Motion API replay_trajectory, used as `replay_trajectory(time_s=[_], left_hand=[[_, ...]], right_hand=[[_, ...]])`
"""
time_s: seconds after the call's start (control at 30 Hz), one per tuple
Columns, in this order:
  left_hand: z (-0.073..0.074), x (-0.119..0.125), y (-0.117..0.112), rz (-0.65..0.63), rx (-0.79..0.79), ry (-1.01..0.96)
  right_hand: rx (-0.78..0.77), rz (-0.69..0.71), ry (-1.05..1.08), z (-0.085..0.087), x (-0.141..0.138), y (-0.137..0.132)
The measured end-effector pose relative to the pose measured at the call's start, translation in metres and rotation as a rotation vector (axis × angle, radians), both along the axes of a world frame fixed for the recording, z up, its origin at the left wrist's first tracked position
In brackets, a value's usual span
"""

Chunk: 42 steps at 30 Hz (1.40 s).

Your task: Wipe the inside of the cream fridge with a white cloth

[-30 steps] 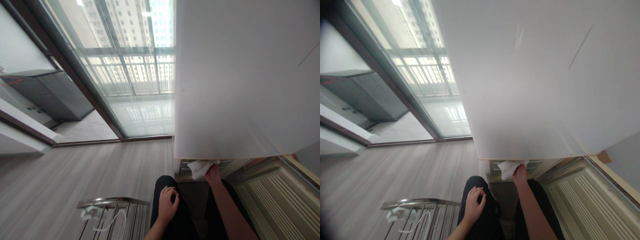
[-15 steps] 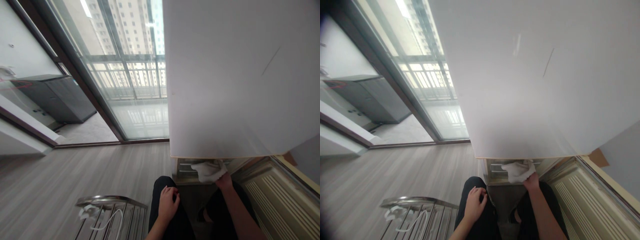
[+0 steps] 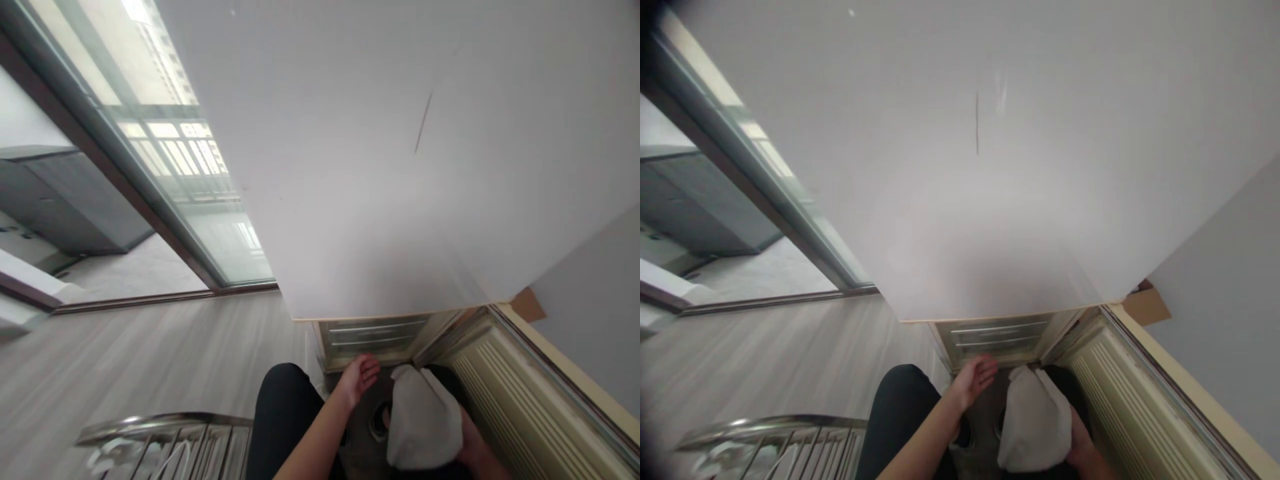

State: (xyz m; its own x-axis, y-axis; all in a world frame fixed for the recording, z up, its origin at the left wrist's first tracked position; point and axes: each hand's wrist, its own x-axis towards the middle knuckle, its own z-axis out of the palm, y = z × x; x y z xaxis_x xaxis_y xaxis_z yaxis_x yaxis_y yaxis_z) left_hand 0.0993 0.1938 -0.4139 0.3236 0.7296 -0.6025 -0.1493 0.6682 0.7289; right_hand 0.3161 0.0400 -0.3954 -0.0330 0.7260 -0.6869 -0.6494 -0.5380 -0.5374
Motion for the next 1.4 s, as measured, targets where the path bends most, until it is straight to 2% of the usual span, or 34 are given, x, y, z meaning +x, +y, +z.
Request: replay_trajectory(time_s=[0.07, 0.17, 0.33, 0.47, 0.6, 0.77, 0.97, 1.2, 1.4], left_hand=[[-0.004, 0.025, 0.022, 0.075, -0.089, -0.045], [-0.009, 0.049, 0.052, 0.213, -0.145, -0.071], [-0.015, 0.062, 0.078, 0.347, -0.189, -0.077], [-0.021, 0.063, 0.077, 0.407, -0.186, -0.095], [-0.026, 0.065, 0.076, 0.462, -0.216, -0.099], [-0.026, 0.059, 0.083, 0.492, -0.322, -0.111], [-0.025, 0.054, 0.083, 0.468, -0.369, -0.167], [-0.024, 0.063, 0.082, 0.476, -0.355, -0.207], [-0.033, 0.071, 0.068, 0.516, -0.314, -0.152]], right_hand=[[-0.045, 0.081, 0.088, -0.004, 0.004, 0.008], [-0.011, 0.175, 0.194, -0.005, 0.013, 0.02], [0.028, 0.237, 0.268, -0.013, 0.023, 0.026], [0.03, 0.263, 0.348, -0.024, 0.024, 0.027], [0.053, 0.273, 0.374, -0.025, 0.023, 0.029], [0.121, 0.301, 0.387, -0.022, 0.022, 0.03], [0.195, 0.327, 0.422, -0.015, 0.021, 0.031], [0.291, 0.223, 0.323, -0.002, 0.018, 0.032], [0.256, 0.239, 0.358, 0.004, 0.017, 0.035]])
